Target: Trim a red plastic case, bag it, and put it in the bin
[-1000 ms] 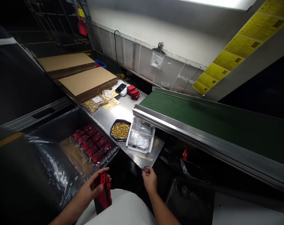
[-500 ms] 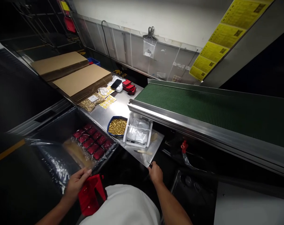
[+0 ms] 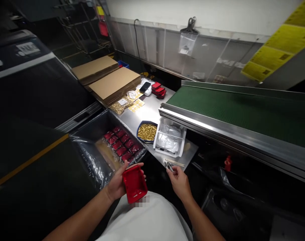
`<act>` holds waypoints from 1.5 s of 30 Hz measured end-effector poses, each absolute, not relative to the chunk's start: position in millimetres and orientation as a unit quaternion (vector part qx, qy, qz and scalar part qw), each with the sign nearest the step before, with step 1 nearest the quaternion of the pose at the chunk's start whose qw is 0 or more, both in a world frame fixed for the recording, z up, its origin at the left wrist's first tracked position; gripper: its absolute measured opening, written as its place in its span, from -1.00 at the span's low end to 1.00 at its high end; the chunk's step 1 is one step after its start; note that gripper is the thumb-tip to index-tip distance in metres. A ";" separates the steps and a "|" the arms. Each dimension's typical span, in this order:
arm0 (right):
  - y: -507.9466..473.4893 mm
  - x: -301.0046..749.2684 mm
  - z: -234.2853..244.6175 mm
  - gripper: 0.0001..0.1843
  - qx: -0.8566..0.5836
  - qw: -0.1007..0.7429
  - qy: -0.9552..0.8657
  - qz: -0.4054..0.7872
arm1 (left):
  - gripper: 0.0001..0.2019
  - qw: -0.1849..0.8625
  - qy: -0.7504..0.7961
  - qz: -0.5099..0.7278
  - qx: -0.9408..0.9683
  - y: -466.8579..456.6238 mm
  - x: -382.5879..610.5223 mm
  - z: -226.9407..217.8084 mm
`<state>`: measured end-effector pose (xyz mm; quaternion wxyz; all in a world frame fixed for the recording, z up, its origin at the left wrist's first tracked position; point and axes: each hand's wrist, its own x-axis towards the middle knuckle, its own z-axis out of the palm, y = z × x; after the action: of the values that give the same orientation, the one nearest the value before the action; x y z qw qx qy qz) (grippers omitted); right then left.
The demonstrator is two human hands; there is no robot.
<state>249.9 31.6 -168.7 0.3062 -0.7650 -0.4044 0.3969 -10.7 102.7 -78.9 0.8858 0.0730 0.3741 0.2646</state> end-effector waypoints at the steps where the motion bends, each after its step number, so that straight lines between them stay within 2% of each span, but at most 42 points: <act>1: 37.2 239.3 -150.0 -0.49 -0.745 0.328 -0.412 0.409 | -0.39 0.878 0.386 0.273 0.075 105.5 -9.1 -74.3; 3: 44.4 217.2 -108.1 -0.50 -0.693 0.369 -0.437 0.439 | -0.36 0.857 0.413 0.295 0.091 108.3 -6.2 -64.0; 5: 46.8 196.2 -66.3 -0.60 -0.626 0.405 -0.474 0.468 | -0.34 0.835 0.435 0.320 0.106 107.5 -3.8 -52.7; 8: 46.8 171.3 -20.9 -0.75 -0.561 0.389 -0.576 0.449 | -0.31 0.828 0.445 0.335 0.070 103.2 -1.5 -37.3; 10: 48.0 159.9 -6.8 -0.80 -0.551 0.364 -0.609 0.439 | -0.32 0.827 0.445 0.343 0.040 100.5 -1.3 -29.6; 16: 55.9 145.9 -1.6 -0.82 -0.549 0.300 -0.641 0.444 | -0.33 0.820 0.448 0.354 0.051 96.2 -3.6 -15.5; 27: 56.9 151.7 7.0 -0.81 -0.536 0.275 -0.677 0.423 | -0.28 0.837 0.443 0.315 0.064 92.1 -0.3 -15.3; 32: 56.3 154.0 14.4 -0.82 -0.535 0.278 -0.673 0.428 | -0.32 0.844 0.431 0.311 0.074 91.5 2.3 -14.1; 38: 58.5 163.7 14.6 -0.87 -0.509 0.277 -0.694 0.427 | -0.25 0.855 0.432 0.279 0.074 89.4 4.7 -13.3; 42: 54.6 178.1 10.2 -0.86 -0.508 0.285 -0.718 0.380 | -0.27 0.861 0.428 0.271 0.049 88.9 4.5 -13.1; 45: 53.5 184.1 7.1 -0.75 -0.495 0.263 -0.774 0.295 | -0.26 0.878 0.403 0.259 0.026 90.2 4.2 -13.7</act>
<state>184.1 53.5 7.1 0.2631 -0.4946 -0.7742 0.2946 4.2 90.2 -13.7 0.8775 0.0259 0.4026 0.2592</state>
